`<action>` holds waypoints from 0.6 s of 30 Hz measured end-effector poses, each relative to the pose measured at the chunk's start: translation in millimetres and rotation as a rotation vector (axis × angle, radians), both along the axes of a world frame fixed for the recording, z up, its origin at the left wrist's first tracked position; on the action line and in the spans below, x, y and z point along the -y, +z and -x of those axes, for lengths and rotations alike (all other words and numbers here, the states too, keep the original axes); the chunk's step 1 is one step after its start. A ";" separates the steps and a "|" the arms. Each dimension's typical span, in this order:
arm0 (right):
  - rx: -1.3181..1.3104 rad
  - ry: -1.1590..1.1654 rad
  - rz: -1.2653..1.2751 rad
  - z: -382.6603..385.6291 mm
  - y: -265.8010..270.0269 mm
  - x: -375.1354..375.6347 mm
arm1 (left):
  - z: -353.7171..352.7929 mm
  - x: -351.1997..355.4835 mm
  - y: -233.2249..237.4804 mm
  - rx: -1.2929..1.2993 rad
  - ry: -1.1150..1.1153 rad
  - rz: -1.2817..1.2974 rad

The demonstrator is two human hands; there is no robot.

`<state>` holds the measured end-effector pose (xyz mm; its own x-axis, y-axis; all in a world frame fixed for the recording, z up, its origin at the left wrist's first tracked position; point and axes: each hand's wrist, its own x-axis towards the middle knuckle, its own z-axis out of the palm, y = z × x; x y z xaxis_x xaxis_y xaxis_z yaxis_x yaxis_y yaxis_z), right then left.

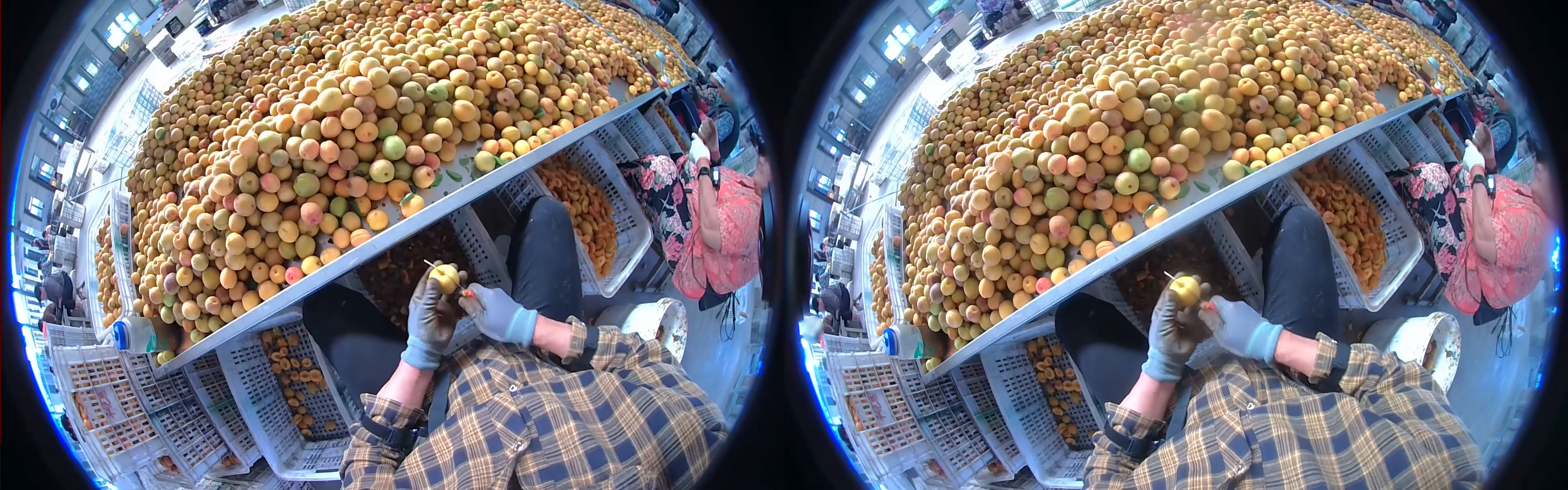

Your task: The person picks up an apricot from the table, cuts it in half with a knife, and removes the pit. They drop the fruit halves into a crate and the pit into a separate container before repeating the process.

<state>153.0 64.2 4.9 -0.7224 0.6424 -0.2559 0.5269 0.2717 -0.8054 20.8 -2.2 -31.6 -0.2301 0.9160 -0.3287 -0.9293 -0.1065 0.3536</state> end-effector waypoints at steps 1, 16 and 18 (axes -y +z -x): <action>0.015 -0.021 0.029 1.8 -5.6 -2.0 | -3.9 -1.4 -4.6 -0.018 0.008 -0.007; 0.207 -0.060 -0.016 9.0 -21.0 -0.6 | -4.5 -8.6 -16.3 0.149 -0.061 0.154; 0.217 -0.068 0.037 13.1 -24.5 -10.5 | 5.2 -8.3 -47.8 0.261 -0.124 0.114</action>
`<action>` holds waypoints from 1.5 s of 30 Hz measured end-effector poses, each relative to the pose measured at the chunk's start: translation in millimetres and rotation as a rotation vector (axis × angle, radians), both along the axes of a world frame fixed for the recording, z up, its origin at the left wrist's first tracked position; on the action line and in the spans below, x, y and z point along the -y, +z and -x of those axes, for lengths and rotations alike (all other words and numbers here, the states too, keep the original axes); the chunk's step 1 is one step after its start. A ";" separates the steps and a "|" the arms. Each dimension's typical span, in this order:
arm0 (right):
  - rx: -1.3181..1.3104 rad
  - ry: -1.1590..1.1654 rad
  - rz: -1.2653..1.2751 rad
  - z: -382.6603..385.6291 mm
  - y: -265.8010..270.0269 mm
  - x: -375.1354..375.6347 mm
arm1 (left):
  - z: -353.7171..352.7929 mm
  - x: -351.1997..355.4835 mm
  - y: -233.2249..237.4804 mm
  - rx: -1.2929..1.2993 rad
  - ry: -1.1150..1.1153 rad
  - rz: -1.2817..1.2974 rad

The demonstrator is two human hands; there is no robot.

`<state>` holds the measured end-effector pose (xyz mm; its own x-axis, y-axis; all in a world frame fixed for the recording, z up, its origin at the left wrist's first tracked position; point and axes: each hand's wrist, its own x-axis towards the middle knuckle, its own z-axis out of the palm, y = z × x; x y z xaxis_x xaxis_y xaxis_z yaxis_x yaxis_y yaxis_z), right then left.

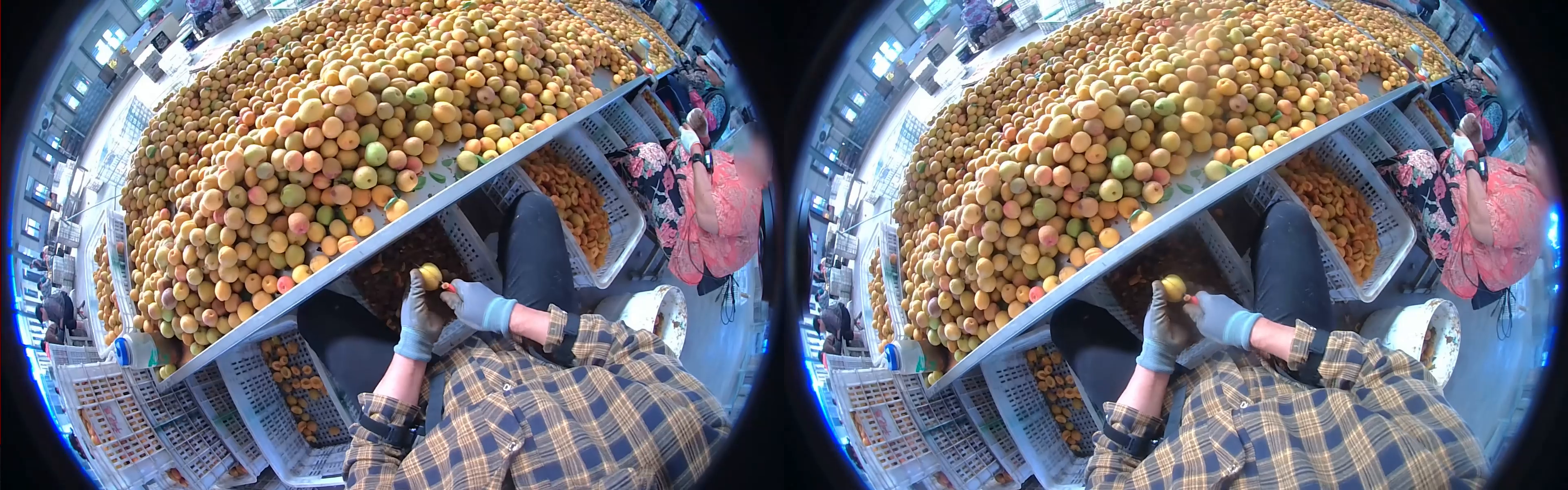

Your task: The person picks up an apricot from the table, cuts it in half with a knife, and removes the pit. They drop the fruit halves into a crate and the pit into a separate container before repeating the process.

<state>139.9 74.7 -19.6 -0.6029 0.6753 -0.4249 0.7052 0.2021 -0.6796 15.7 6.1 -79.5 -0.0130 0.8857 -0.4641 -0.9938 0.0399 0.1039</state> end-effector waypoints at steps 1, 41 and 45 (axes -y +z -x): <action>-0.029 0.048 0.058 2.6 2.6 -6.0 | 1.5 -2.7 16.5 -0.088 0.009 0.041; -0.199 0.055 0.003 10.8 -32.8 -2.5 | 1.4 1.0 24.4 -0.235 -0.019 0.029; -0.159 -0.045 0.058 2.7 -14.8 16.6 | 12.1 1.5 0.3 -0.274 0.033 -0.001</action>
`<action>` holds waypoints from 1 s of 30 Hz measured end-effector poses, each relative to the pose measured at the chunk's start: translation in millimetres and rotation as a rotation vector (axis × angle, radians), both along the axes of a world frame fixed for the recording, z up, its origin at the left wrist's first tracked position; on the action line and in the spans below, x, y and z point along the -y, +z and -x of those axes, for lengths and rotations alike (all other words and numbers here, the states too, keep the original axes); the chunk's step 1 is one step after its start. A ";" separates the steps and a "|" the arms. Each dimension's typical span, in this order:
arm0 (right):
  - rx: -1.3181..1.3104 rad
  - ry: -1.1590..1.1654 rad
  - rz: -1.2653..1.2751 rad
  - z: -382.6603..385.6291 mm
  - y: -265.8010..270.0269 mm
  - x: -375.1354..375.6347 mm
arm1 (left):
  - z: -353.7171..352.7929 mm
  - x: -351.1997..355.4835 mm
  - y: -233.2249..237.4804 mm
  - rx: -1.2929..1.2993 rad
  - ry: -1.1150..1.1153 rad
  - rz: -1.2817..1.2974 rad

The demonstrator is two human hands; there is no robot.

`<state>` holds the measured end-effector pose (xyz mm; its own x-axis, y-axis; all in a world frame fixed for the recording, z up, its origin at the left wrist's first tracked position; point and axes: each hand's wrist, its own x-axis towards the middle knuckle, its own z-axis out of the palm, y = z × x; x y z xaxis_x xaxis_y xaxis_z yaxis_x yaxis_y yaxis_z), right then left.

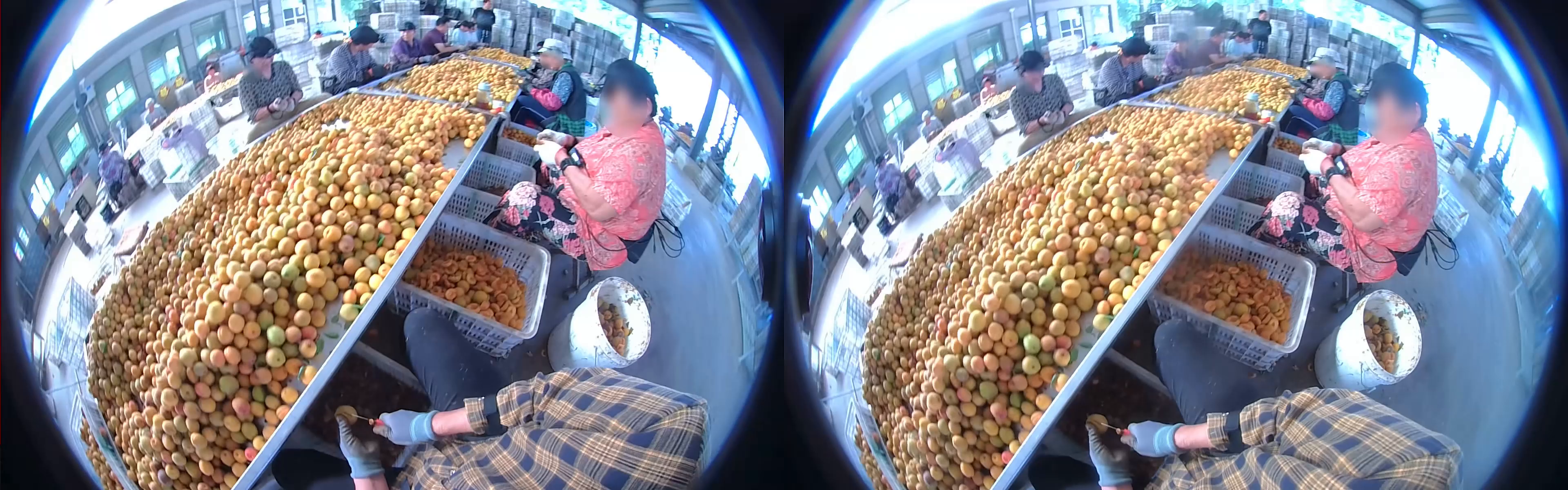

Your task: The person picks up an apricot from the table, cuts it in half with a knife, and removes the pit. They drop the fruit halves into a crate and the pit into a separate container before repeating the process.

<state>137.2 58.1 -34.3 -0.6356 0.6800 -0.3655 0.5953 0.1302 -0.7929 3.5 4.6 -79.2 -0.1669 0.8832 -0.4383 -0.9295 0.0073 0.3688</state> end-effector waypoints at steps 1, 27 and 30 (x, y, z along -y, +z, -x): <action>0.015 -0.011 0.006 -0.7 0.7 -1.7 | -6.7 -1.1 2.3 -0.003 -0.012 -0.012; 0.078 0.020 0.012 0.8 10.3 -12.5 | -30.4 -8.2 13.8 -0.498 0.037 0.216; 0.061 0.066 0.063 2.8 12.7 -12.9 | -23.4 -9.4 16.7 -0.398 0.039 0.327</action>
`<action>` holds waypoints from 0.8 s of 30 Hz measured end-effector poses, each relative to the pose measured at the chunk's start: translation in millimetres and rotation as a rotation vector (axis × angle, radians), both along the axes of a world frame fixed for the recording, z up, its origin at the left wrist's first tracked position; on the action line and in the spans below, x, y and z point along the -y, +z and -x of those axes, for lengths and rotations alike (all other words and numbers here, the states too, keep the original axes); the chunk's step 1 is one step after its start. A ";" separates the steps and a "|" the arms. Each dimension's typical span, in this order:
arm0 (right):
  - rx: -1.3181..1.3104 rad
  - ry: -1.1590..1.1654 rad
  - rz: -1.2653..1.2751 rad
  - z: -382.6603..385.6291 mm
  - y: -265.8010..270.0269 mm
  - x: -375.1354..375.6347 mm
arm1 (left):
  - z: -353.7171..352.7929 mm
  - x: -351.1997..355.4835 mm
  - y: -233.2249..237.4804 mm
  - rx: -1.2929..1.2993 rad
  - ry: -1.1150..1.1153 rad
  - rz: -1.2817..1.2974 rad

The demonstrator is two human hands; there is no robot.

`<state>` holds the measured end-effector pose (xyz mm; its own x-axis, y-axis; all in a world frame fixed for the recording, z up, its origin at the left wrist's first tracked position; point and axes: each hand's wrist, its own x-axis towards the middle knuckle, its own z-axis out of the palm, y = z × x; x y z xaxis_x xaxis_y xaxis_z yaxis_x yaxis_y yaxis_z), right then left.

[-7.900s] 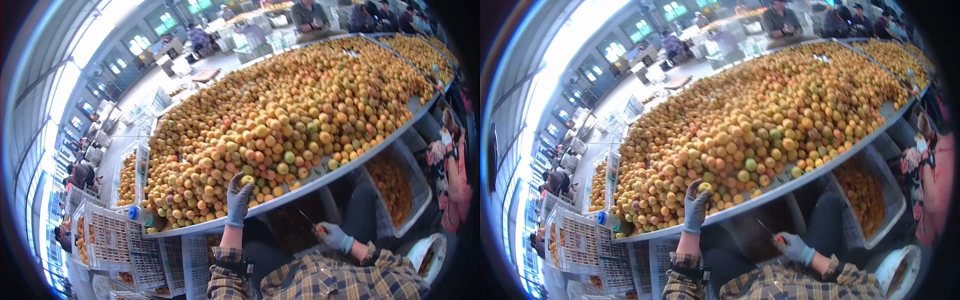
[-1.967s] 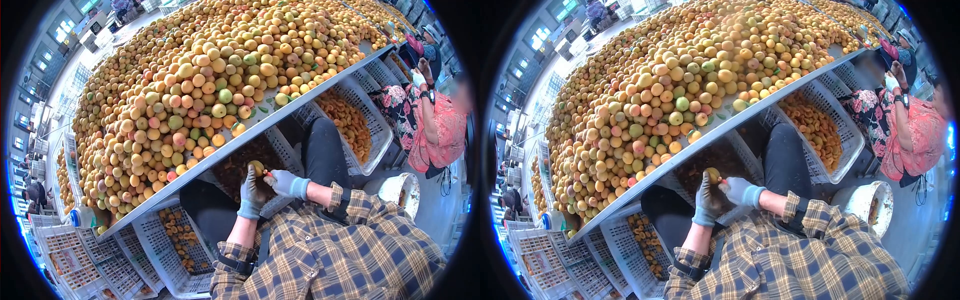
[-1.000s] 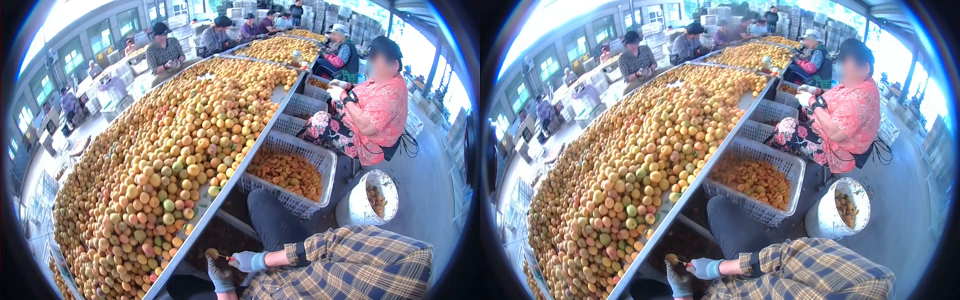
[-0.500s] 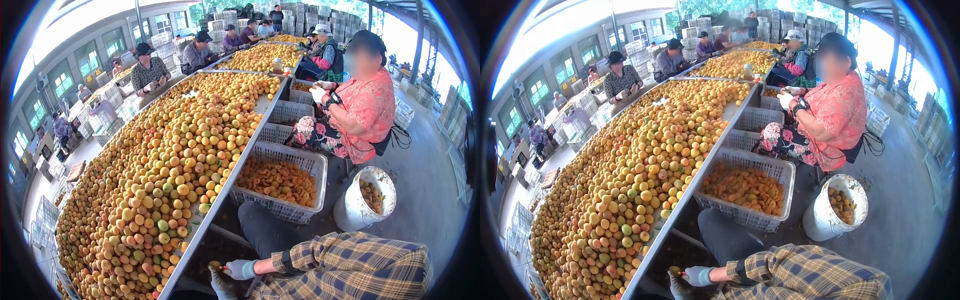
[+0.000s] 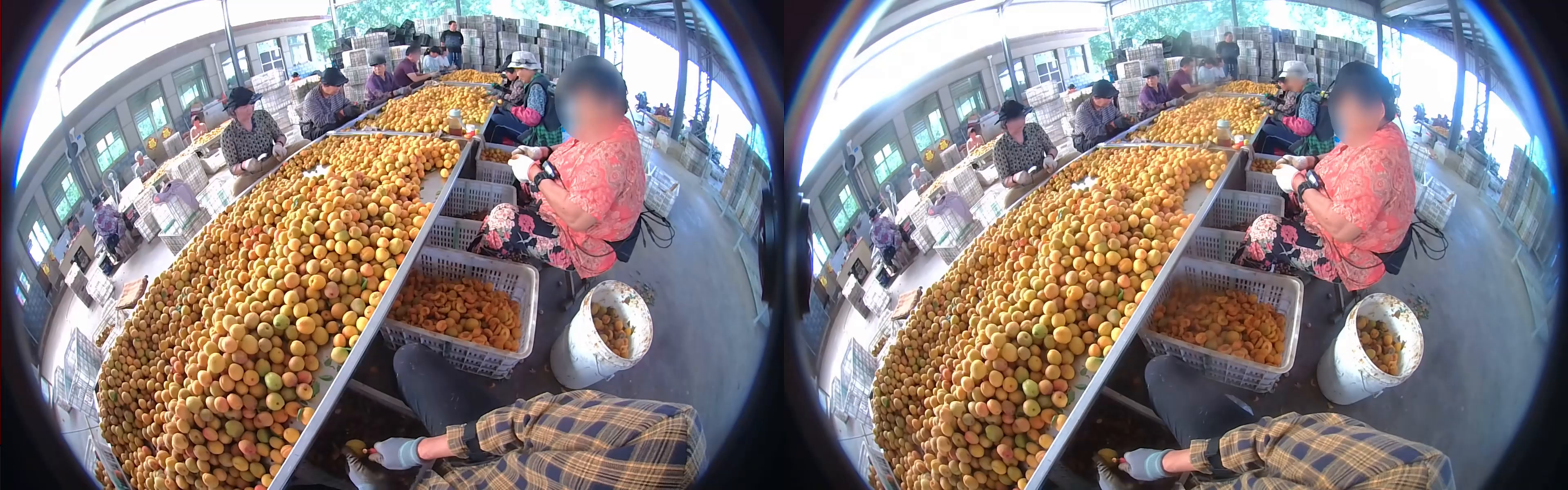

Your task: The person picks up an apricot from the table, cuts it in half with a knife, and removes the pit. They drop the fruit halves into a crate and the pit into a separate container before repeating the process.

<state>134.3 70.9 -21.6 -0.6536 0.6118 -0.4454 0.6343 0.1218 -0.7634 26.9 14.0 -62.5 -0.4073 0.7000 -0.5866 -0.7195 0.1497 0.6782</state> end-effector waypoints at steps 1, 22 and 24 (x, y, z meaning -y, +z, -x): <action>0.008 0.006 -0.001 -3.8 5.4 4.0 | 0.6 1.6 -0.1 0.001 0.002 0.004; -0.239 -0.068 0.209 -4.2 -25.2 -0.6 | 3.7 3.4 -6.8 0.282 0.008 -0.303; -0.153 -0.030 0.031 -7.1 -24.6 -3.7 | 6.4 -0.2 -11.7 0.418 0.040 -0.280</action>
<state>141.4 74.6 -46.2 -0.6968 0.6197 -0.3613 0.5133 0.0789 -0.8546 20.5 14.2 -74.1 -0.2071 0.8426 -0.4971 -0.9397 -0.0299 0.3407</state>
